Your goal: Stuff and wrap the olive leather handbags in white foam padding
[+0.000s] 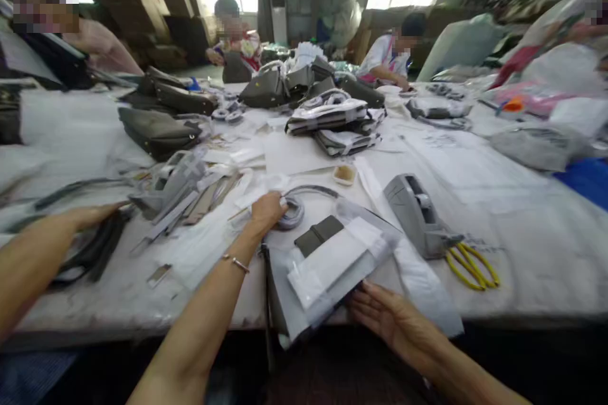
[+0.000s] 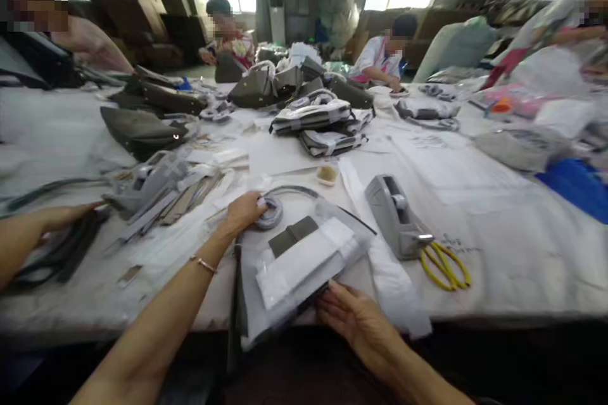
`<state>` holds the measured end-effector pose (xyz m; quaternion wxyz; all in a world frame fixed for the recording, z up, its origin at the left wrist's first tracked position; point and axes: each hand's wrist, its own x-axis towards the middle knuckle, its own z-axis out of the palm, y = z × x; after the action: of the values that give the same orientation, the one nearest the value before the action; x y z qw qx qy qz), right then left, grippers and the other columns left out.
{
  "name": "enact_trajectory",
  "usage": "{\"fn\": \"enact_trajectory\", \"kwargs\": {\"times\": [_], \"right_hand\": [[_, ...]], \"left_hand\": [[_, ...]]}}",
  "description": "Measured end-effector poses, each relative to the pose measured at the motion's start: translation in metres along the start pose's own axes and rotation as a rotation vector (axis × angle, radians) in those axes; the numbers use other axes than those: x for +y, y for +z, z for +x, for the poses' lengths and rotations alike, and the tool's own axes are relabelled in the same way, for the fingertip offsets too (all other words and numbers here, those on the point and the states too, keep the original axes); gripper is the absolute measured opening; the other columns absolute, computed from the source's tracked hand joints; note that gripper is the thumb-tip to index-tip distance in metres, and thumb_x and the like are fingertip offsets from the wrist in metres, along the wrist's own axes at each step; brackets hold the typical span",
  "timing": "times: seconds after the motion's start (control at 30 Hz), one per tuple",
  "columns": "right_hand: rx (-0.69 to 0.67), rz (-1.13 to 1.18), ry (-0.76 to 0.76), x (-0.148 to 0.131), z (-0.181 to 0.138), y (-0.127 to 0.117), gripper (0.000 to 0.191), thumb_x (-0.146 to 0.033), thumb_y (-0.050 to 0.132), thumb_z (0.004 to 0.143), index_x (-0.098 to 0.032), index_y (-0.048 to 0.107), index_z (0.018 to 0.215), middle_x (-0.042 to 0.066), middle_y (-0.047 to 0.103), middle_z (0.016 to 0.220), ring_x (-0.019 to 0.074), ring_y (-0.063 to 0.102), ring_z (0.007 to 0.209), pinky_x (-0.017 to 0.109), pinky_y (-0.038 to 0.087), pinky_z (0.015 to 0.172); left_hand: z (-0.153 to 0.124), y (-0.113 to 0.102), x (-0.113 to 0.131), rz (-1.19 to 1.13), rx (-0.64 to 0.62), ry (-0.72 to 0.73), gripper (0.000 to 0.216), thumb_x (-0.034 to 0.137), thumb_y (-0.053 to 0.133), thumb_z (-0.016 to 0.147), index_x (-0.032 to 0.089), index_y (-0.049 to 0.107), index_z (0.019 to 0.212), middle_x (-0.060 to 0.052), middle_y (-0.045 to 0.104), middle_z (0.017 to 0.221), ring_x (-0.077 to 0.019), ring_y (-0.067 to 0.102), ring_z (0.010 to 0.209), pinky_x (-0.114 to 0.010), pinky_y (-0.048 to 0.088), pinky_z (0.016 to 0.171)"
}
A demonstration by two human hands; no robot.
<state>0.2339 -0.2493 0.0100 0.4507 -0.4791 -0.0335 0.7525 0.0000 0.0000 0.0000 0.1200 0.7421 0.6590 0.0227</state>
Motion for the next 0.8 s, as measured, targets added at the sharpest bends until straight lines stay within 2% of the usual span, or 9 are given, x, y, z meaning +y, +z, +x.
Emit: {"fn": "enact_trajectory", "kwargs": {"times": [0.2, 0.3, 0.4, 0.5, 0.63, 0.7, 0.8], "right_hand": [[0.053, -0.046, 0.008, 0.0, 0.016, 0.019, 0.067, -0.065, 0.082, 0.061, -0.017, 0.069, 0.105, 0.011, 0.069, 0.115, 0.0252, 0.061, 0.107, 0.035, 0.05, 0.083], [-0.012, 0.008, -0.017, 0.003, 0.024, 0.022, 0.064, -0.07, 0.078, 0.064, -0.017, 0.069, 0.1, 0.01, 0.071, 0.109, 0.0232, 0.064, 0.097, 0.034, 0.051, 0.077], [-0.1, 0.057, -0.018, 0.003, 0.035, 0.023, 0.062, -0.068, 0.081, 0.06, -0.016, 0.069, 0.091, 0.009, 0.072, 0.097, 0.0228, 0.066, 0.087, 0.033, 0.053, 0.074], [-0.139, 0.088, -0.05, -0.005, 0.043, 0.026, 0.064, -0.064, 0.084, 0.058, -0.017, 0.068, 0.097, 0.009, 0.073, 0.099, 0.0238, 0.067, 0.089, 0.034, 0.054, 0.077], [-0.123, 0.117, -0.291, -0.041, 0.041, 0.034, 0.051, -0.053, 0.08, 0.069, -0.018, 0.066, 0.103, 0.006, 0.073, 0.099, 0.0225, 0.068, 0.087, 0.037, 0.056, 0.077], [-0.116, 0.138, -0.411, -0.072, 0.037, 0.037, 0.041, -0.044, 0.08, 0.072, -0.017, 0.066, 0.099, 0.006, 0.073, 0.094, 0.0211, 0.068, 0.083, 0.037, 0.057, 0.075], [-0.104, 0.215, -0.577, -0.134, 0.032, 0.043, 0.032, -0.033, 0.083, 0.07, -0.018, 0.066, 0.093, 0.004, 0.074, 0.089, 0.0191, 0.067, 0.078, 0.035, 0.059, 0.071]], "left_hand": [[-0.023, -0.019, 0.026, 0.039, 0.174, 0.102, 0.021, 0.028, 0.052, 0.091, 0.017, 0.062, 0.106, -0.01, 0.068, 0.11, -0.023, 0.066, 0.1, -0.029, 0.047, 0.08], [-0.041, -0.035, 0.035, 0.043, 0.303, 0.164, 0.018, 0.029, 0.052, 0.092, 0.019, 0.06, 0.105, -0.007, 0.067, 0.109, -0.0219, 0.066, 0.098, -0.029, 0.046, 0.078], [-0.056, -0.057, 0.045, 0.063, 0.424, 0.266, 0.012, 0.029, 0.053, 0.093, 0.021, 0.059, 0.101, -0.004, 0.067, 0.104, -0.0213, 0.066, 0.094, -0.029, 0.046, 0.074], [-0.061, -0.089, 0.06, 0.134, 0.529, 0.338, 0.01, 0.027, 0.055, 0.092, 0.022, 0.06, 0.099, -0.003, 0.067, 0.1, -0.0218, 0.065, 0.094, -0.029, 0.045, 0.072], [-0.041, -0.142, 0.086, 0.207, 0.668, 0.375, 0.014, 0.027, 0.056, 0.09, 0.022, 0.062, 0.102, -0.003, 0.067, 0.104, -0.0235, 0.065, 0.094, -0.031, 0.045, 0.066], [-0.02, -0.172, 0.107, 0.214, 0.756, 0.409, 0.017, 0.029, 0.056, 0.09, 0.022, 0.062, 0.104, -0.004, 0.066, 0.105, -0.0245, 0.064, 0.094, -0.031, 0.045, 0.065], [0.019, -0.218, 0.152, 0.192, 0.882, 0.508, 0.017, 0.028, 0.055, 0.09, 0.02, 0.062, 0.104, -0.007, 0.066, 0.104, -0.0261, 0.062, 0.099, -0.032, 0.047, 0.07]]}}
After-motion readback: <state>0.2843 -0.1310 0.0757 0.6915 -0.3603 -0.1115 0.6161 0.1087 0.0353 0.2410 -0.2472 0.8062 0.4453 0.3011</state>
